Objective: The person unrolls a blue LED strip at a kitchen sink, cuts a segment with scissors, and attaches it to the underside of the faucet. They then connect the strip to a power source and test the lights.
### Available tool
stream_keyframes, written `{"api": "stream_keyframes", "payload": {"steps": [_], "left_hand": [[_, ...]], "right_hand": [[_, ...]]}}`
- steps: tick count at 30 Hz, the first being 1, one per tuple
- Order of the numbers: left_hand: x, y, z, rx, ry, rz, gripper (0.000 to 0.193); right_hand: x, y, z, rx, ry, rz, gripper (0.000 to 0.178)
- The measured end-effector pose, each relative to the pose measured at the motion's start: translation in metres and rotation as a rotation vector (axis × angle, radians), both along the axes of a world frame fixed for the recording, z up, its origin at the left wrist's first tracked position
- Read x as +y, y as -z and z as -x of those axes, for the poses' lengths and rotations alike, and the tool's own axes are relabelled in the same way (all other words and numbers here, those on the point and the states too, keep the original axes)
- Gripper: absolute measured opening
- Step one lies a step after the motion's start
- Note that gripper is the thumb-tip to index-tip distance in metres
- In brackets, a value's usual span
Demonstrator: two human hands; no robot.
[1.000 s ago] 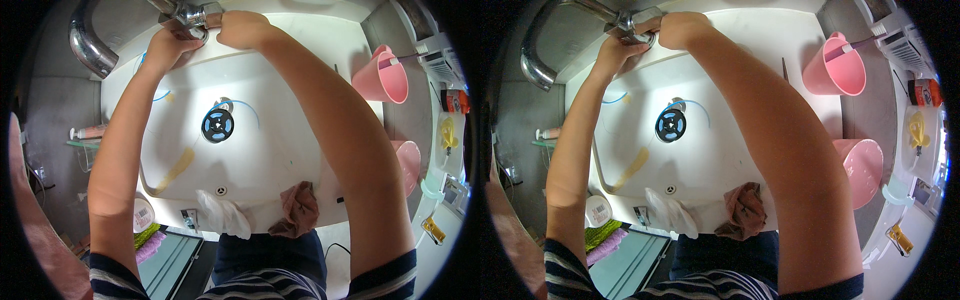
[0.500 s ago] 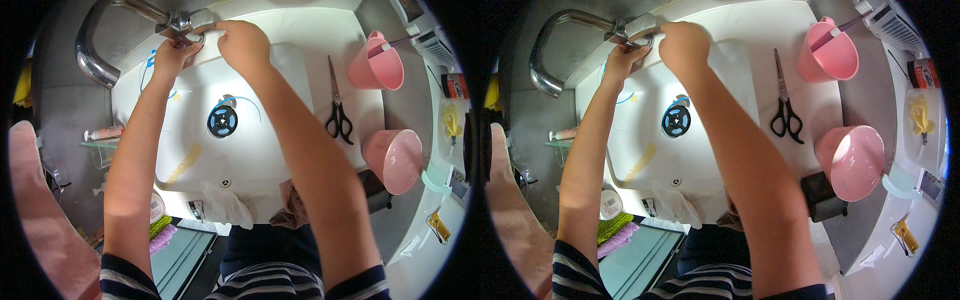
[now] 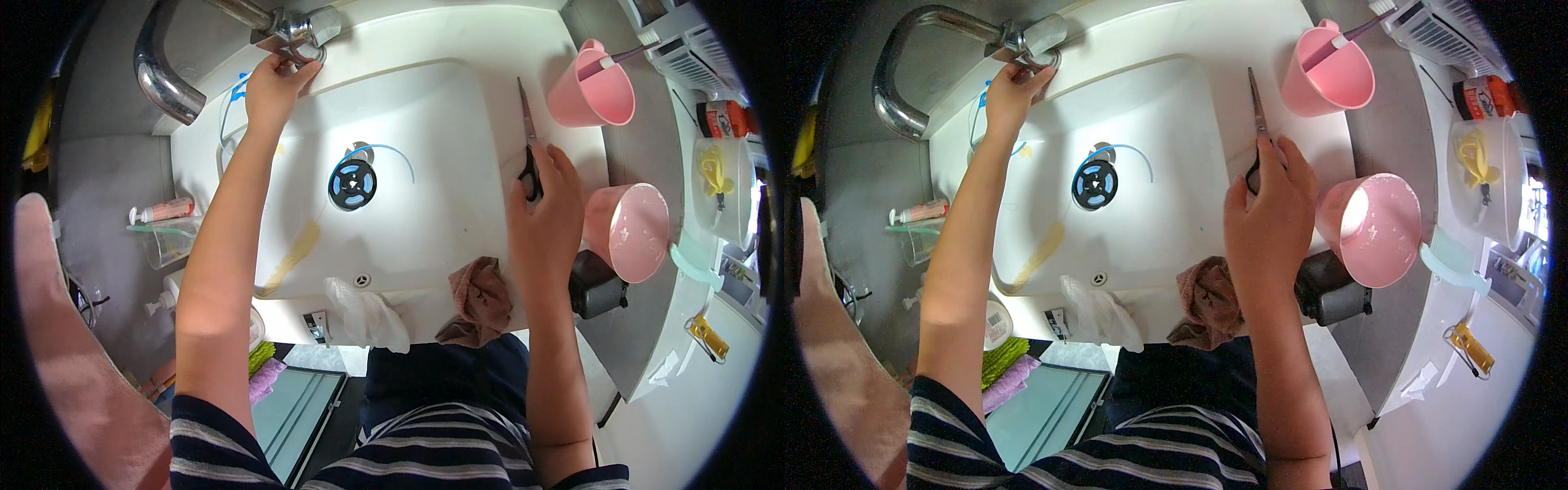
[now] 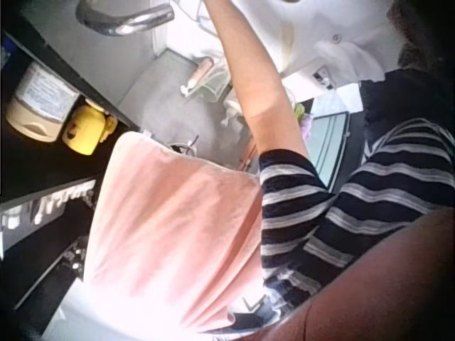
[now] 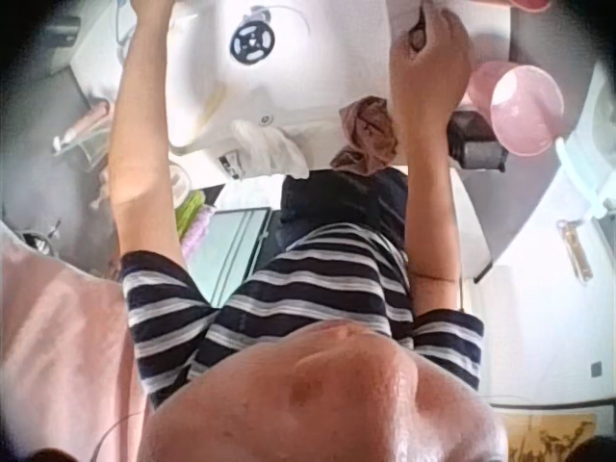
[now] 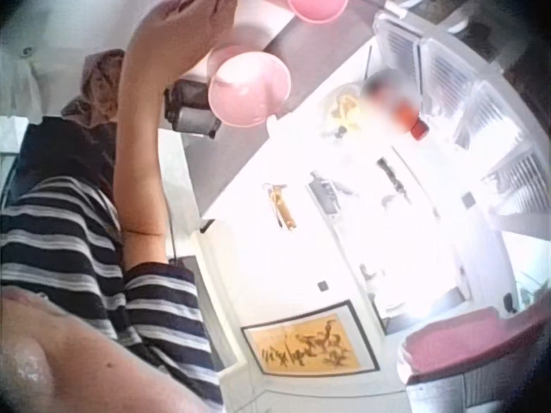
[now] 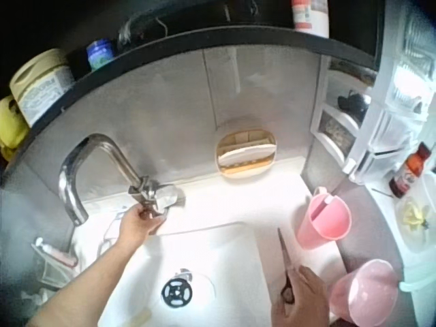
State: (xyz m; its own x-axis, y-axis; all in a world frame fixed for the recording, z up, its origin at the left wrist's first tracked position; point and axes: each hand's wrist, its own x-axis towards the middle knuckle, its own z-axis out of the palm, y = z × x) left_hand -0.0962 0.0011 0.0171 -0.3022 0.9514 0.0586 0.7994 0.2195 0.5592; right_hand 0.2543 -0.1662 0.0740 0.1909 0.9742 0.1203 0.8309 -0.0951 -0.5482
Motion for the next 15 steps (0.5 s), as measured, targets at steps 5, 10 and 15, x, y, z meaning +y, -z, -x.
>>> {"api": "stream_keyframes", "payload": {"steps": [5,10,15], "left_hand": [[-0.002,-0.001,-0.002,0.012,0.050,-0.053,0.049],[-0.004,0.004,-0.003,0.032,0.075,-0.136,0.045],[-0.007,0.008,-0.003,0.058,0.128,-0.200,0.039]], "right_hand": [[0.000,0.019,-0.010,-0.063,0.030,-0.017,0.052],[0.009,0.025,-0.006,-0.058,0.071,0.031,0.050],[0.035,0.017,0.010,0.055,-0.008,0.076,0.030]]}}
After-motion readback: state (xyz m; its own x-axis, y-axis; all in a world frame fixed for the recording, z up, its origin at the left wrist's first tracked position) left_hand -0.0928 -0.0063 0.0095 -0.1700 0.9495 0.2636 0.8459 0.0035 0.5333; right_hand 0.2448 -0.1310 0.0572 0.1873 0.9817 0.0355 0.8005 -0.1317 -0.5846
